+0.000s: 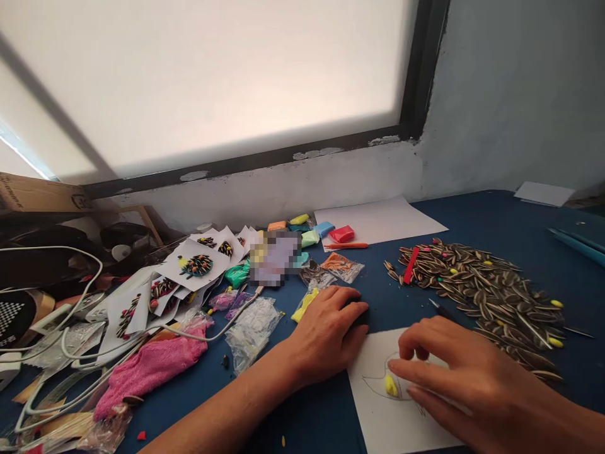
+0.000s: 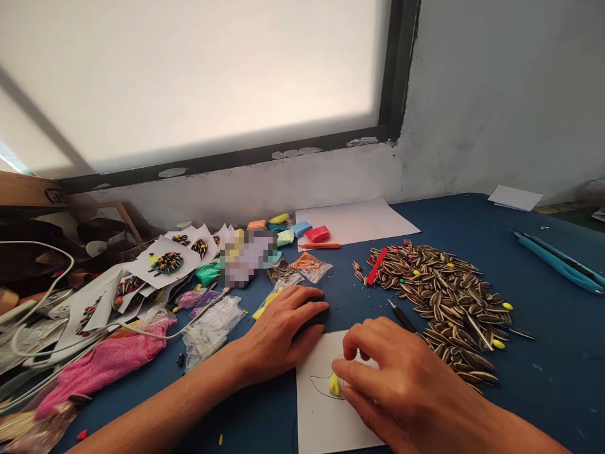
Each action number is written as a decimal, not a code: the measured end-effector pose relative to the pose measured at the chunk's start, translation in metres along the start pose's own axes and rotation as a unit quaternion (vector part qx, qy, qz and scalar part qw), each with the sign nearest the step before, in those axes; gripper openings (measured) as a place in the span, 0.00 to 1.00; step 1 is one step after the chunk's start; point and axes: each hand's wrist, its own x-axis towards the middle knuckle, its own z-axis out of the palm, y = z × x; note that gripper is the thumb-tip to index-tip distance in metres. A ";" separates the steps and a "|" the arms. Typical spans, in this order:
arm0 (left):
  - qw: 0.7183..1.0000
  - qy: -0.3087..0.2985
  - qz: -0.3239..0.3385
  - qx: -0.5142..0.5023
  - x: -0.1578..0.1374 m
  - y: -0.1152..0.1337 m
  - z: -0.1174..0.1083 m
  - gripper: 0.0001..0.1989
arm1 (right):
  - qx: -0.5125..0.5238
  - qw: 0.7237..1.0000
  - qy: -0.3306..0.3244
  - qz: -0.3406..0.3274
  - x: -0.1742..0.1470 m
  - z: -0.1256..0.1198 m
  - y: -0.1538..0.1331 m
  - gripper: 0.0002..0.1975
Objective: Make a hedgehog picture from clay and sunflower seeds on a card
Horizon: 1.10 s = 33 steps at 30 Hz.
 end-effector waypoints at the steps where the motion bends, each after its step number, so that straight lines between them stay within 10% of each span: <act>1: 1.000 0.002 -0.001 0.002 0.000 0.000 0.000 0.14 | -0.007 1.000 0.011 -0.013 -0.002 0.000 -0.001 0.10; 17: 0.998 -0.037 0.035 -0.025 0.004 0.006 -0.015 0.11 | -0.075 0.995 0.034 -0.058 -0.005 0.005 -0.009 0.13; 25: 0.978 -0.194 0.056 -0.046 -0.013 0.027 -0.038 0.46 | -0.088 0.993 0.046 -0.069 -0.003 0.002 -0.007 0.13; 33: 0.971 -0.231 0.018 -0.057 -0.022 0.028 -0.034 0.52 | -0.099 0.992 0.051 -0.062 -0.004 0.006 -0.006 0.16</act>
